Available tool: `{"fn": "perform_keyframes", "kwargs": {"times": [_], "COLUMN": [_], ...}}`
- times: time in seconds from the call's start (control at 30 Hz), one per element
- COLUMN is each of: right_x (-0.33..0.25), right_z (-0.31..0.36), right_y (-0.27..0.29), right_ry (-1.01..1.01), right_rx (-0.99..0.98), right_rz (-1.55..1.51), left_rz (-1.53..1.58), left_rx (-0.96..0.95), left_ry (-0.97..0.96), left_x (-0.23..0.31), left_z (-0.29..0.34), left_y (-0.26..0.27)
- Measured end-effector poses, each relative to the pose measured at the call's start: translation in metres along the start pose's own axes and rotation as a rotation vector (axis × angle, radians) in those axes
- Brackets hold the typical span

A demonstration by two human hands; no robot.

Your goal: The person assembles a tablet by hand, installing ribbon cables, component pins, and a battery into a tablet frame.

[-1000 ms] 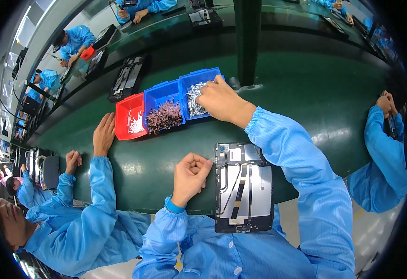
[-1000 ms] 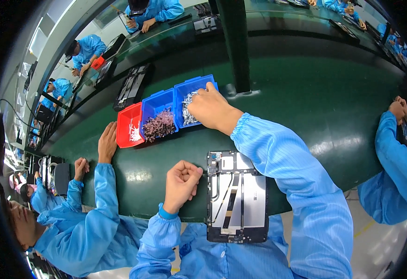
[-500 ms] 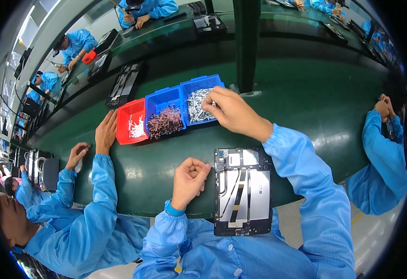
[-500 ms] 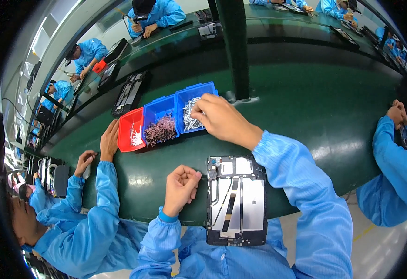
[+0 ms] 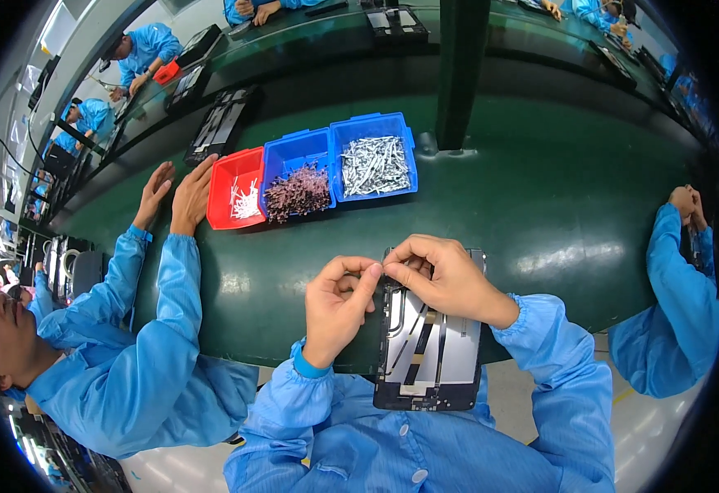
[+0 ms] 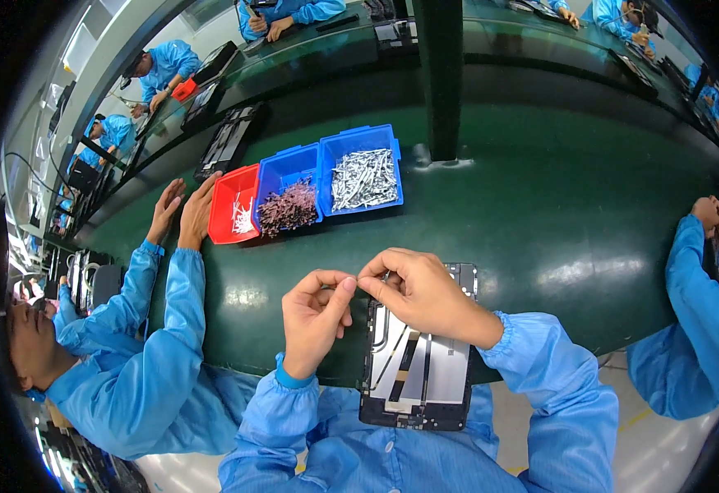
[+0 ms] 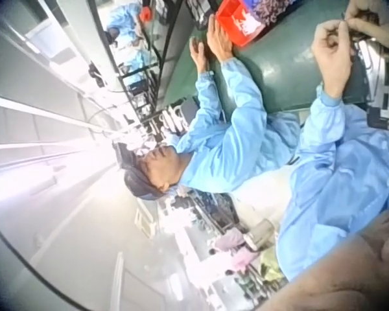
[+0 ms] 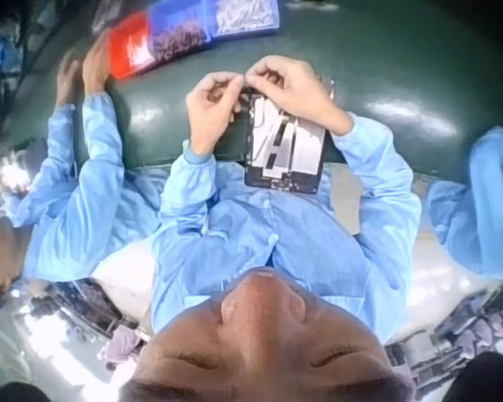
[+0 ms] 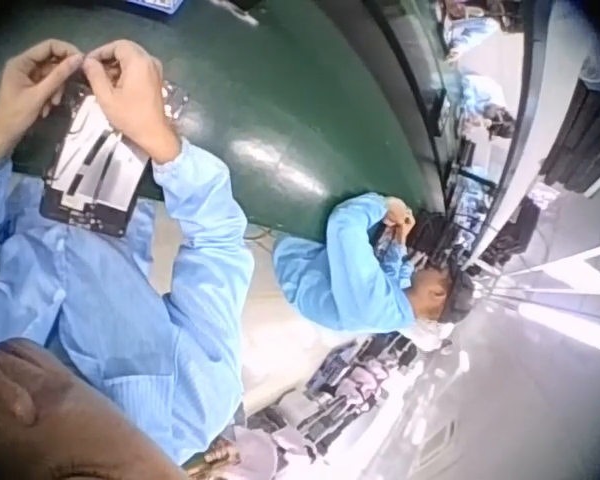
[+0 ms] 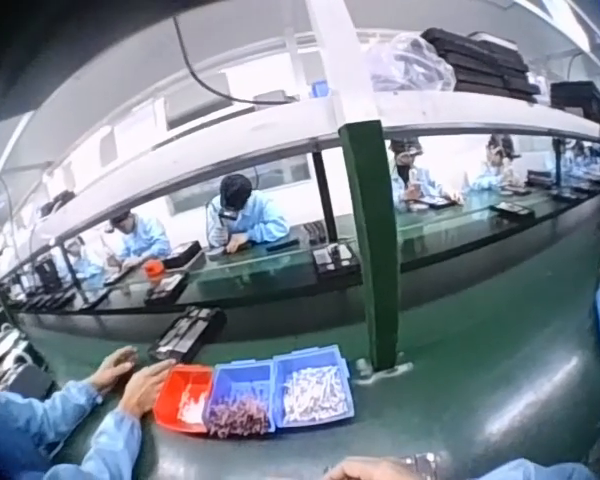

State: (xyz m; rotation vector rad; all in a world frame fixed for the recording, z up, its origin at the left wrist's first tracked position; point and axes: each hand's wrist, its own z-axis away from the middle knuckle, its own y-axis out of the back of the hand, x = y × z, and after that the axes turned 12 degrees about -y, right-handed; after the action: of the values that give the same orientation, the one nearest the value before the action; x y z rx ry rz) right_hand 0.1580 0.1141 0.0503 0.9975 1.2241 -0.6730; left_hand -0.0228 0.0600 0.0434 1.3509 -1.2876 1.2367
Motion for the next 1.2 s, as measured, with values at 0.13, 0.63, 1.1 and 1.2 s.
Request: {"fn": "perform_keyframes", "kwargs": {"times": [0.13, 0.63, 1.1, 1.2], "right_x": [-0.003, -0.005, 0.018, 0.026], "right_z": [0.004, 0.01, 0.051, 0.072], "right_y": [0.001, 0.006, 0.021, 0.013], "right_ry": [-0.057, 0.373, -0.15, -0.117], "right_rx": [-0.011, 0.283, 0.204, 0.225], "right_rz": [-0.057, 0.079, -0.414, -0.39], "left_rz": [0.063, 0.152, -0.511, -0.414], "left_rx": [0.061, 0.266, 0.146, -0.392], "left_ry": [0.024, 0.055, 0.046, 0.235], "left_x": [0.002, 0.007, 0.01, 0.016], "left_z": [0.0, -0.021, -0.014, 0.027], "left_y": [-0.001, 0.037, 0.084, 0.057]}}
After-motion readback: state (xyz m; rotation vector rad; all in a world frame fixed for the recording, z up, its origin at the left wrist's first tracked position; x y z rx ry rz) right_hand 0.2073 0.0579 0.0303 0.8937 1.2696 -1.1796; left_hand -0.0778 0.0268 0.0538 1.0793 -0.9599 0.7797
